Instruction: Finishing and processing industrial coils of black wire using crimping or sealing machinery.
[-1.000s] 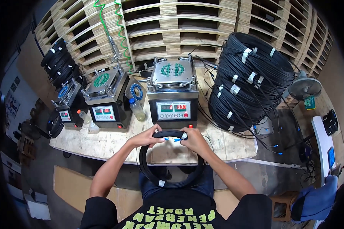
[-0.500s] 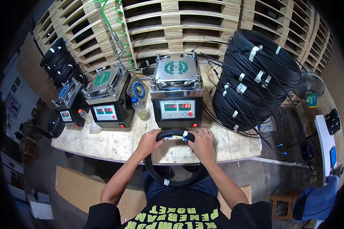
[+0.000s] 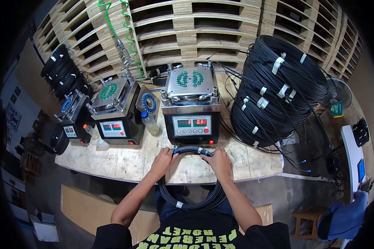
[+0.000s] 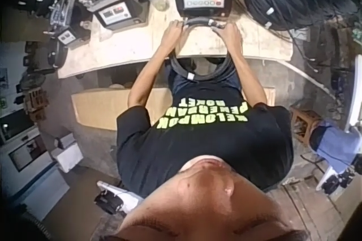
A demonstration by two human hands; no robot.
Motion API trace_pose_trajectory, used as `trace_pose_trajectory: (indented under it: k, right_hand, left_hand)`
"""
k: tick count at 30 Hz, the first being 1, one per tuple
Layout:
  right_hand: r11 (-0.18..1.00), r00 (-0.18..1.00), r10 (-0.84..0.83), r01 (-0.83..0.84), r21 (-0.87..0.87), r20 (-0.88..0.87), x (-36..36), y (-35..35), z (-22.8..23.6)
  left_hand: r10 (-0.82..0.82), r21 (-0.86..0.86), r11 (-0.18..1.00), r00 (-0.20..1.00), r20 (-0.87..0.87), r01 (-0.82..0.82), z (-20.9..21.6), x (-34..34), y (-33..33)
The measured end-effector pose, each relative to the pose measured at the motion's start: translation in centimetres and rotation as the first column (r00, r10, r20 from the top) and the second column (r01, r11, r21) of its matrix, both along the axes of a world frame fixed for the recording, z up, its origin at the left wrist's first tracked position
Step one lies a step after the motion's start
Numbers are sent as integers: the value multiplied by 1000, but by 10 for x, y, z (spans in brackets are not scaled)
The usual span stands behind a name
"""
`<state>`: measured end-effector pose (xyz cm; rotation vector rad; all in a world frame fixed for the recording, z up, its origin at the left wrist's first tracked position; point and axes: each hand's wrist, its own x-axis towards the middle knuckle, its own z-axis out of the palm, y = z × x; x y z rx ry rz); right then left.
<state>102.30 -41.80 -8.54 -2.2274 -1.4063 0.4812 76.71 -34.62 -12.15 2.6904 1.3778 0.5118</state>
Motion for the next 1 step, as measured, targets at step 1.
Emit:
trace_pose_trajectory:
  k: [1]
  right_hand:
    - [1000, 1000, -13, 12, -22, -26, 2, 4, 0]
  left_hand:
    - [4, -60, 998, 1000, 11, -3, 2, 1, 4]
